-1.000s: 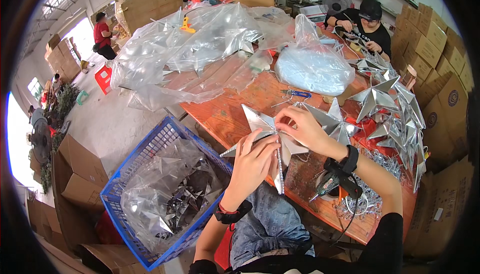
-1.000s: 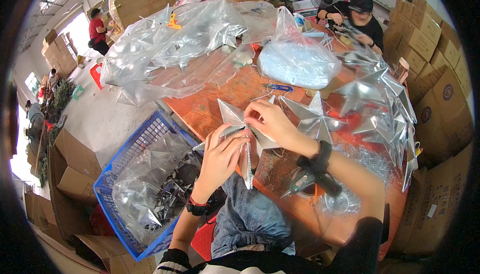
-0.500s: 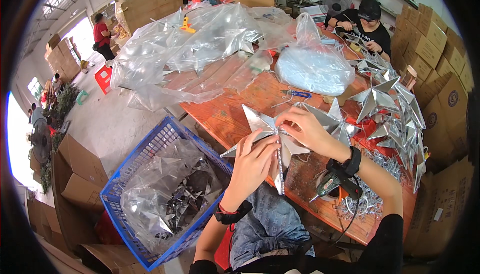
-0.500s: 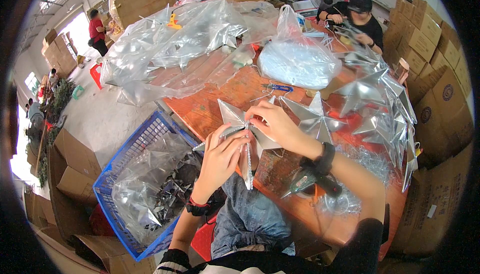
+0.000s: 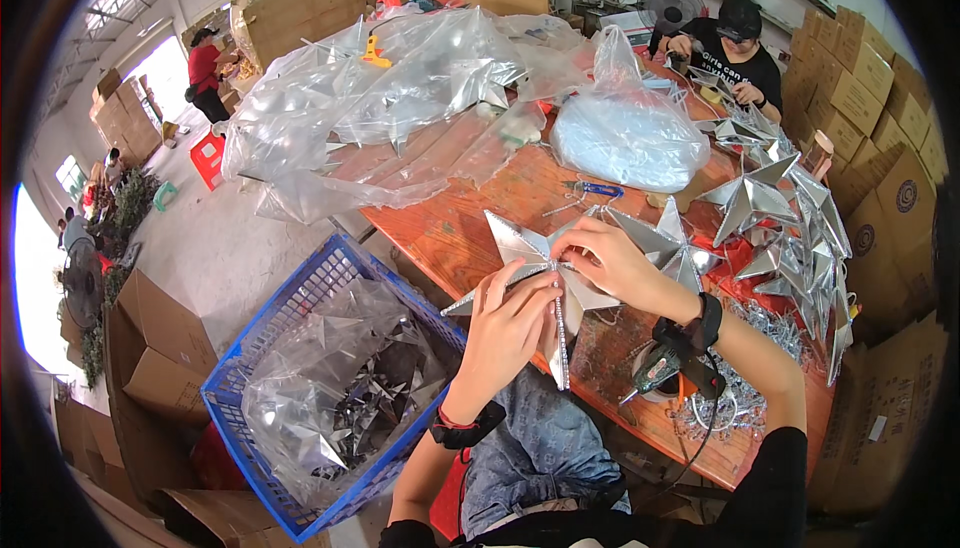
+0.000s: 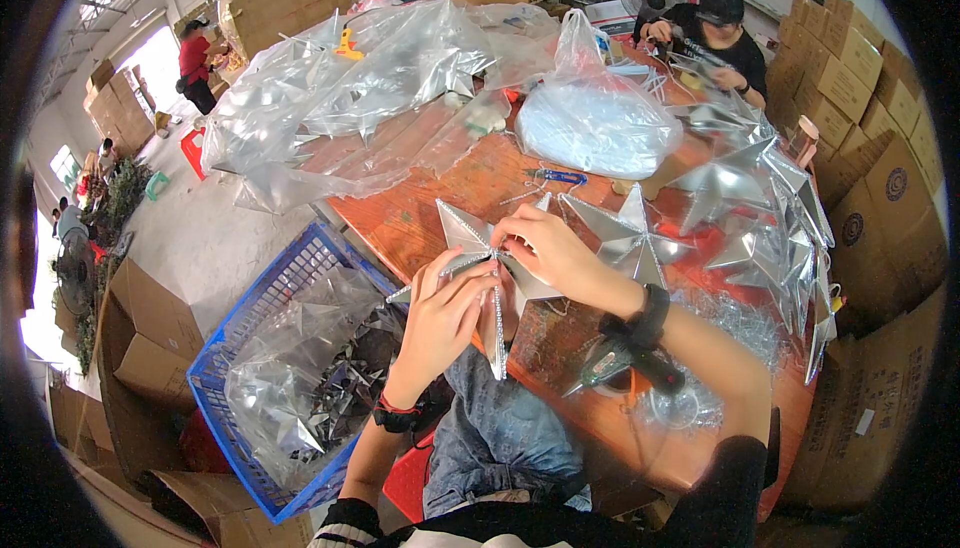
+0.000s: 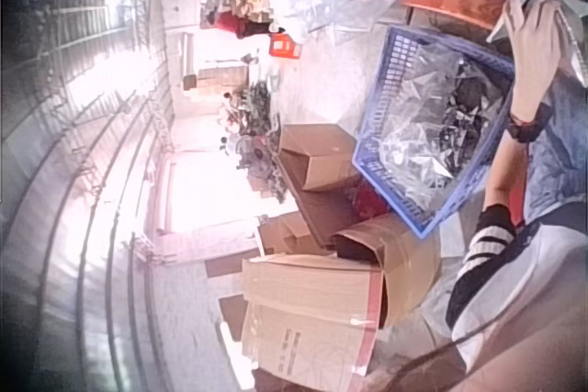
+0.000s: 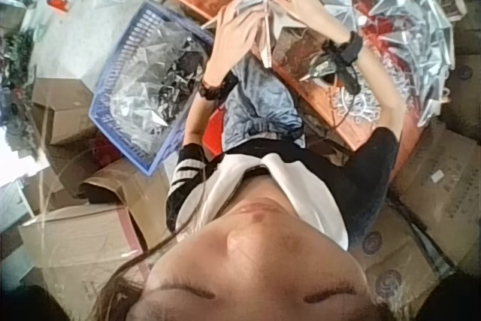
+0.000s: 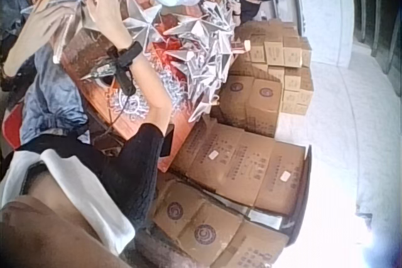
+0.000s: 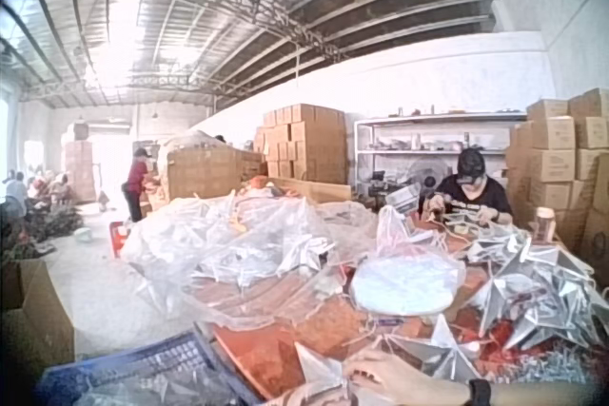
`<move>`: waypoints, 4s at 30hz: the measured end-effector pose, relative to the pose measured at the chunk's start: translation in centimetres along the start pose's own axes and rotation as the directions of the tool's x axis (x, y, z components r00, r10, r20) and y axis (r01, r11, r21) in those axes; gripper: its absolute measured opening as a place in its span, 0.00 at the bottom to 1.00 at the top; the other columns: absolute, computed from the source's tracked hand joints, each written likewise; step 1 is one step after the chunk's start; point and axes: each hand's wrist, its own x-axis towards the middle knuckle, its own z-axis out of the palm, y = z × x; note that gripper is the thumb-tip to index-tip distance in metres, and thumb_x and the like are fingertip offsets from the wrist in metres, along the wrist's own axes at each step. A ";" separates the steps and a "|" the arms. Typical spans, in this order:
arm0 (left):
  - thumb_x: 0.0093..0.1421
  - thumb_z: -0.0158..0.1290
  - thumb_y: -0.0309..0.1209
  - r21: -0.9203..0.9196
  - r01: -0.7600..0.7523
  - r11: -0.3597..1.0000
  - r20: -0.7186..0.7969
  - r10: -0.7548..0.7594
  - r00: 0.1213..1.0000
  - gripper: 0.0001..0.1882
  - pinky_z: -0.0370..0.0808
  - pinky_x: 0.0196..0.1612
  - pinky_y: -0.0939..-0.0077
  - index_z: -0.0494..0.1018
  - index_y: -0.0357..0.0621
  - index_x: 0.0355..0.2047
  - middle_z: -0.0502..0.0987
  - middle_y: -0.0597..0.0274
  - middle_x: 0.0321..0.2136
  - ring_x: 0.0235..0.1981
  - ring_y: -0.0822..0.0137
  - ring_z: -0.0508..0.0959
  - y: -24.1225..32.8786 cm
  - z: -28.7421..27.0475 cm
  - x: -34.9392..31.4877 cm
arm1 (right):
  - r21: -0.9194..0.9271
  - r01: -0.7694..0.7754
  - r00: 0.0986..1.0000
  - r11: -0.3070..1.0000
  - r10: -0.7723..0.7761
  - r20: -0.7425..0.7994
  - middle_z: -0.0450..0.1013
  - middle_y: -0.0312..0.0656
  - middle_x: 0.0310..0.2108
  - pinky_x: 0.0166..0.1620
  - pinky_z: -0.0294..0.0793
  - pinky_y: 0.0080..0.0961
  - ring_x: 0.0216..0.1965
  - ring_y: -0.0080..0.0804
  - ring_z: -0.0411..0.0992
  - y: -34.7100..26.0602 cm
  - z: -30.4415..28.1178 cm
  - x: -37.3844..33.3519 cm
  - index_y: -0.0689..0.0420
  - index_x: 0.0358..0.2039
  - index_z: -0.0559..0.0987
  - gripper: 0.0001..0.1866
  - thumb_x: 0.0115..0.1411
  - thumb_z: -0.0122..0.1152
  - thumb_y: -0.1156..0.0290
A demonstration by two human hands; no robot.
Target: Assembling large silver decorative stars using a hot glue gun at a work table.
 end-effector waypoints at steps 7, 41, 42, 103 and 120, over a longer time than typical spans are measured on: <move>0.54 0.52 0.26 -0.001 0.002 1.000 0.005 -0.002 1.000 0.12 0.60 0.57 0.57 0.74 0.47 0.40 0.74 0.69 0.48 0.58 0.57 0.62 -0.1 0.1 0.1 | 0.011 0.019 1.000 1.000 -0.018 -0.022 0.66 0.46 0.31 0.35 0.68 0.34 0.30 0.45 0.69 0.2 0.2 0.0 0.56 0.35 0.76 0.08 0.56 0.52 0.81; 0.56 0.50 0.24 -0.025 0.045 0.999 0.016 -0.045 0.999 0.13 0.60 0.57 0.58 0.75 0.48 0.41 0.74 0.69 0.50 0.58 0.55 0.64 0.4 -0.1 -0.1 | 0.063 -0.151 0.980 0.987 0.157 -0.118 0.70 0.41 0.30 0.35 0.69 0.23 0.32 0.28 0.70 -2.9 -3.3 -0.3 0.61 0.34 0.71 0.05 0.60 0.55 0.76; 0.56 0.50 0.24 -0.027 0.048 0.998 0.017 -0.048 0.999 0.13 0.60 0.57 0.58 0.75 0.48 0.41 0.73 0.68 0.50 0.58 0.55 0.63 0.5 -0.1 -0.1 | 0.036 -0.117 0.978 0.992 0.122 -0.170 0.69 0.42 0.29 0.34 0.68 0.24 0.31 0.30 0.69 -3.3 -3.9 -0.9 0.61 0.34 0.70 0.05 0.60 0.55 0.76; 0.62 0.47 0.25 -0.360 0.821 0.444 0.044 -0.871 0.490 0.16 0.71 0.44 0.72 0.68 0.44 0.52 0.69 0.60 0.51 0.43 0.66 0.74 -5.2 -5.6 -21.4 | -0.233 -0.118 0.956 0.965 0.175 0.237 0.65 0.48 0.56 0.54 0.67 0.34 0.52 0.47 0.67 -3.8 -2.3 -4.6 0.52 0.62 0.62 0.31 0.60 0.57 0.60; 0.62 0.47 0.25 -0.351 0.841 0.412 0.082 -0.881 0.466 0.14 0.71 0.44 0.74 0.69 0.43 0.49 0.70 0.62 0.48 0.42 0.69 0.74 -5.4 -4.8 -22.4 | -0.181 -0.176 0.937 0.968 0.221 0.270 0.66 0.45 0.54 0.55 0.66 0.35 0.52 0.46 0.66 -3.6 -2.3 -3.2 0.49 0.60 0.66 0.36 0.50 0.65 0.65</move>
